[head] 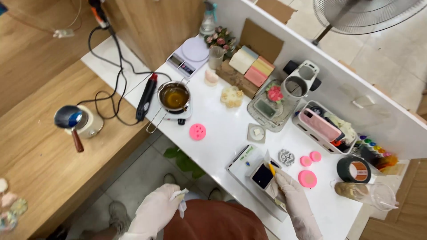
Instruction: Cleaning and wiping a small metal candle mold and stirring wax.
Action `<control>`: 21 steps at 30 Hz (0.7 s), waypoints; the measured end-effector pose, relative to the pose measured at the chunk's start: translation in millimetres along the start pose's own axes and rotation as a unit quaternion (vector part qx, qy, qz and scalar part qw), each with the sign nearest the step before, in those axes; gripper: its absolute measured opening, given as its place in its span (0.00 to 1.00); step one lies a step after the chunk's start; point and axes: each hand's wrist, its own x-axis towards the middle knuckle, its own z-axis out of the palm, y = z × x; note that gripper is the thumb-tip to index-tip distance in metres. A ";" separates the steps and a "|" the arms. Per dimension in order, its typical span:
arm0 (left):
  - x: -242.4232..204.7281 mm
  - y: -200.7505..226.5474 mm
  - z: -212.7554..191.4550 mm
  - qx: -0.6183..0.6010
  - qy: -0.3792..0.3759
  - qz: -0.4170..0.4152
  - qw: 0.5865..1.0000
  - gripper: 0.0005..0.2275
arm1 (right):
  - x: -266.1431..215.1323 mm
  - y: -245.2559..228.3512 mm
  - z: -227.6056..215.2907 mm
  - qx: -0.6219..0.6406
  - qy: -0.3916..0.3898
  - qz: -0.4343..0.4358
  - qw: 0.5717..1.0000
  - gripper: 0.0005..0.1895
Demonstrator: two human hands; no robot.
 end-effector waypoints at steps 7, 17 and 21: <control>5.7 -38.0 32.6 -0.129 0.064 0.012 0.990 0.10 | 2.9 -1.9 17.5 0.029 -0.017 -0.023 0.999 0.20; 175.4 -183.5 176.9 -0.493 0.009 -0.096 0.865 0.11 | 15.8 -8.7 74.5 -0.072 -0.054 0.036 0.995 0.18; 334.4 -217.8 277.0 -0.563 -0.061 -0.037 0.823 0.19 | 36.0 8.3 75.5 -0.153 -0.055 0.013 0.987 0.21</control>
